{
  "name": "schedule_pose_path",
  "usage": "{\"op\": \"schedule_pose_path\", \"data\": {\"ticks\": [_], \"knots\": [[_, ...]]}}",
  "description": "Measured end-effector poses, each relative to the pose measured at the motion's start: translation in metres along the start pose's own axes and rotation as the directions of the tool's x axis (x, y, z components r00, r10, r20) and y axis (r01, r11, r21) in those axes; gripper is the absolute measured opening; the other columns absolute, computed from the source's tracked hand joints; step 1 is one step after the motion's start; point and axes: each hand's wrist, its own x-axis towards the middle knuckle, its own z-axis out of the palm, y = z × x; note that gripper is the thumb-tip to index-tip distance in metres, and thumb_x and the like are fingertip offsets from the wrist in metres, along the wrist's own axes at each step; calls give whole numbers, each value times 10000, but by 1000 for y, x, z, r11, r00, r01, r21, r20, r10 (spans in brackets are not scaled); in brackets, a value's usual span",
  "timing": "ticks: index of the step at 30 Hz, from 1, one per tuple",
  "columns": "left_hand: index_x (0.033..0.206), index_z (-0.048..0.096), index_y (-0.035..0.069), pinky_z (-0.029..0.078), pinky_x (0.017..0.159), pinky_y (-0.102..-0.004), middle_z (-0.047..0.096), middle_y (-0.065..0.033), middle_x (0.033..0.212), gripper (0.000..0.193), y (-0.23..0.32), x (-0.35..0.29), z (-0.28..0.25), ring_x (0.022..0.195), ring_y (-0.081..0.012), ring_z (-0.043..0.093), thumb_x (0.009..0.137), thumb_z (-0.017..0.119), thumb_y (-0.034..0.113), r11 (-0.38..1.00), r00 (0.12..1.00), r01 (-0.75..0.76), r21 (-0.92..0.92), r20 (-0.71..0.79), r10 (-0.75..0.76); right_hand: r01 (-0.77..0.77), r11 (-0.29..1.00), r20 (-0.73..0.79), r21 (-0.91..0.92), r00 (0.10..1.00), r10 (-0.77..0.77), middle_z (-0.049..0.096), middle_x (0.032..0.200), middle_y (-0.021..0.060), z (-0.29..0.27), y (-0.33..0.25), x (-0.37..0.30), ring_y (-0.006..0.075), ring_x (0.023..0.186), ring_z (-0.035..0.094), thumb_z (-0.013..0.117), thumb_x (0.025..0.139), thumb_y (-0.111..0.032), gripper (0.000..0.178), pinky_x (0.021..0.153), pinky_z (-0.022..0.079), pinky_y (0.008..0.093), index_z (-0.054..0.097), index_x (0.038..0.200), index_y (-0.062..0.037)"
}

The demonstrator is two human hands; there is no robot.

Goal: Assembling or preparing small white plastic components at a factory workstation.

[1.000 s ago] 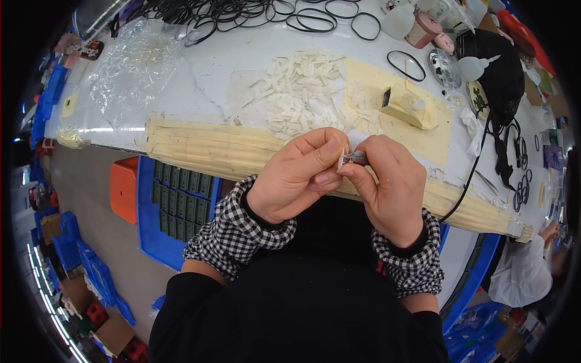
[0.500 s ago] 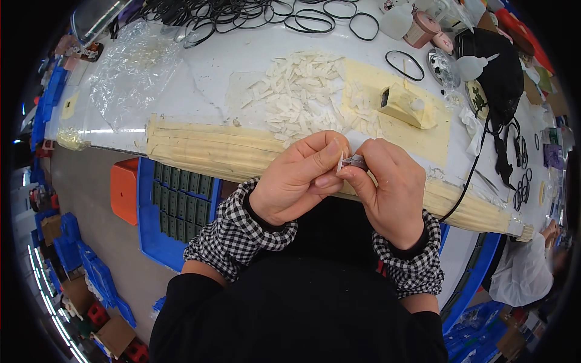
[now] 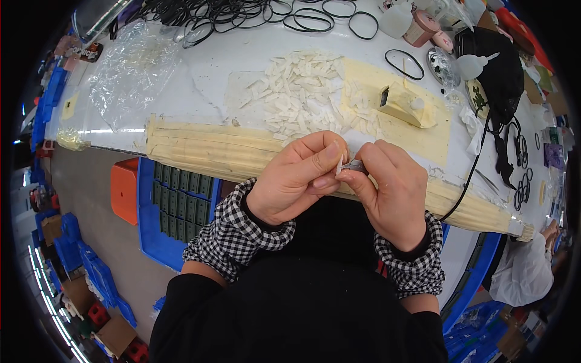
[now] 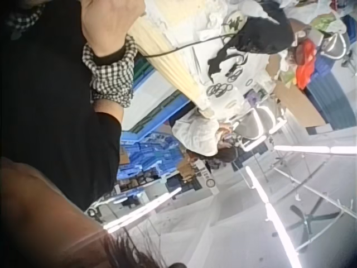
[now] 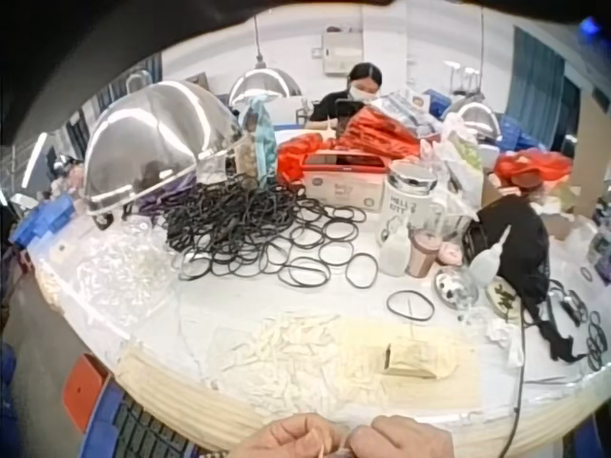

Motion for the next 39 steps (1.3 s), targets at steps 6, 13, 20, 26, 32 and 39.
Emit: {"op": "schedule_pose_path", "data": {"ticks": [6,13,20,26,32,39], "knots": [[935,524,59,339,579,-163,509,10,829,190,-2,0,-1,632,-26,367,1014,463,220,999,999,13,-48,39,-11,5,1000,-35,21,999,-5,472,642,46,3,1,1,230,576,523,678,792,-392,326,507,411,343,547,769,-95],[932,523,62,344,584,-160,504,13,829,193,-7,3,-6,632,-28,368,1011,469,229,993,995,11,-120,102,2,3,999,0,49,1000,-2,476,645,49,2,2,-1,232,580,526,676,797,-392,327,509,414,341,548,772,-92],[937,518,59,332,572,-165,494,14,813,187,-2,-1,2,617,-23,370,1012,467,223,997,998,-19,75,-61,23,-3,1000,35,-22,999,4,473,644,47,-2,-1,-1,228,580,529,684,794,-384,311,506,415,342,568,782,-95],[935,504,62,309,542,-174,536,-27,874,152,8,-1,0,583,-23,361,1006,469,192,953,950,-166,254,-219,224,-173,947,-23,271,982,187,504,663,48,2,4,-3,216,598,553,728,786,-239,198,519,433,327,605,796,-85],[879,523,53,305,522,-181,618,-65,887,146,23,-7,-6,579,-26,385,981,521,157,879,860,-297,373,-294,416,-96,983,49,156,995,90,537,740,34,19,6,-8,217,628,584,730,753,-137,141,541,456,329,636,848,-92],[853,529,83,284,502,-168,602,-42,874,151,21,-8,-2,578,-21,373,976,528,172,881,839,-290,373,-344,422,-8,999,76,41,997,5,528,811,37,28,4,-3,225,653,590,719,722,-90,195,556,458,335,599,876,-99]]}}
